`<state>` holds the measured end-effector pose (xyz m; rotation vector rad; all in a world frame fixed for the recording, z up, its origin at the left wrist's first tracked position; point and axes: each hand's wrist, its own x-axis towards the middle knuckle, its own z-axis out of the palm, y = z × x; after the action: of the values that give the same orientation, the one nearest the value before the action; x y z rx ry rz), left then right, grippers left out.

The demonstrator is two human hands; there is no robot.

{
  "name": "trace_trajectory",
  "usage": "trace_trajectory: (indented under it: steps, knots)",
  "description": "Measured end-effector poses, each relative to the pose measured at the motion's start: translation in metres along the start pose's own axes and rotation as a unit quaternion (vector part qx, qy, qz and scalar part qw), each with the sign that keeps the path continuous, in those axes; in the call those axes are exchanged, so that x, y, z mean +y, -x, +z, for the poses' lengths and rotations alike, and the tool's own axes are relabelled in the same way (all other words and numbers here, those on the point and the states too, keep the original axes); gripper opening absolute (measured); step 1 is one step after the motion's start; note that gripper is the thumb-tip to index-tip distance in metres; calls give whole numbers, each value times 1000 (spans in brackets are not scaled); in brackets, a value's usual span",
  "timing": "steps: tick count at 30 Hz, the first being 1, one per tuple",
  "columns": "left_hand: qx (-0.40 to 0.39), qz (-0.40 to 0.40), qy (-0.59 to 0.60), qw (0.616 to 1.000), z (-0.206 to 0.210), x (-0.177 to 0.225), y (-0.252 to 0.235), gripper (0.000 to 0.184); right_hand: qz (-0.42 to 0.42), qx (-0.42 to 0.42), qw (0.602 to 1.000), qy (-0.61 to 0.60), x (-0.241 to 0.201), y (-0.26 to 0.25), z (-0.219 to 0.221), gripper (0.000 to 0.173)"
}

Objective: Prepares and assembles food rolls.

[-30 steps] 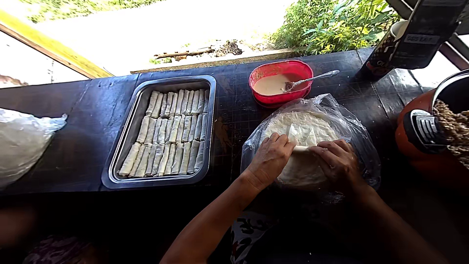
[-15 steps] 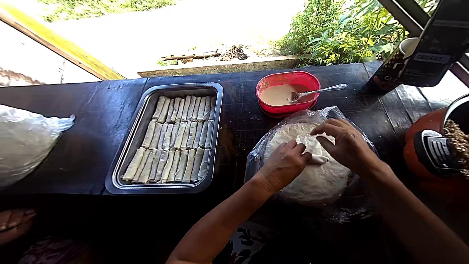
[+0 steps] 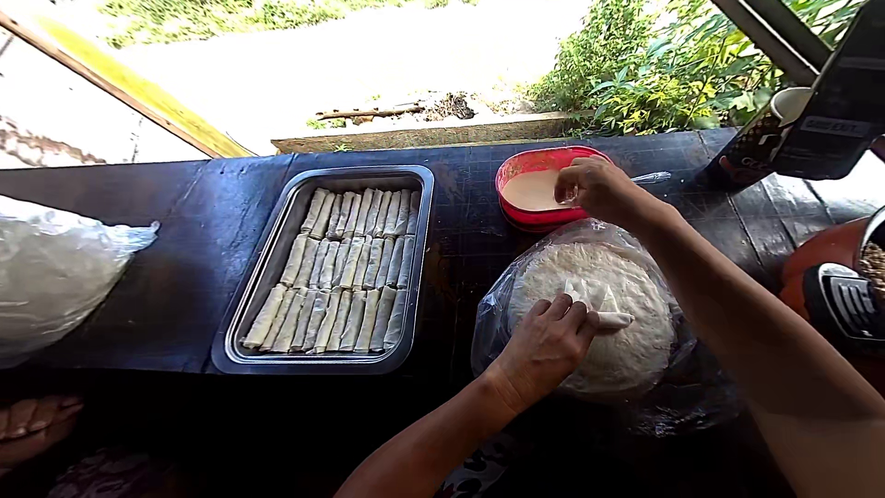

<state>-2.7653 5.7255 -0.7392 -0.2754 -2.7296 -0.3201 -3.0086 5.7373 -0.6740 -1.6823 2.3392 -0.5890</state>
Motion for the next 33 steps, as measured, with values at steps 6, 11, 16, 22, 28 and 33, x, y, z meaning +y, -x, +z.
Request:
trace_trajectory:
  steps: [6, 11, 16, 22, 28, 33]
  knots:
    - [18, -8, 11, 1000, 6, 3, 9, 30, -79, 111, 989, -63, -7, 124, 16, 43]
    - [23, -11, 14, 1000, 9, 2, 8, 31, -137, 112, 979, 106, 17, 174, 49, 60]
    - [12, -17, 10, 1000, 8, 2, 8, 32, -146, 102, 967, 184, 28, 163, 48, 62]
    - [13, -17, 3, 1000, 8, 2, 9, 33, -205, 89, 963, 148, 32, 166, 50, 61]
    - [4, -23, 10, 1000, 8, 2, 8, 33, -174, 68, 967, 176, 28, 151, 45, 69]
    - [11, -20, 4, 1000, 7, 2, 8, 32, -190, 51, 971, 139, 9, 137, 49, 66]
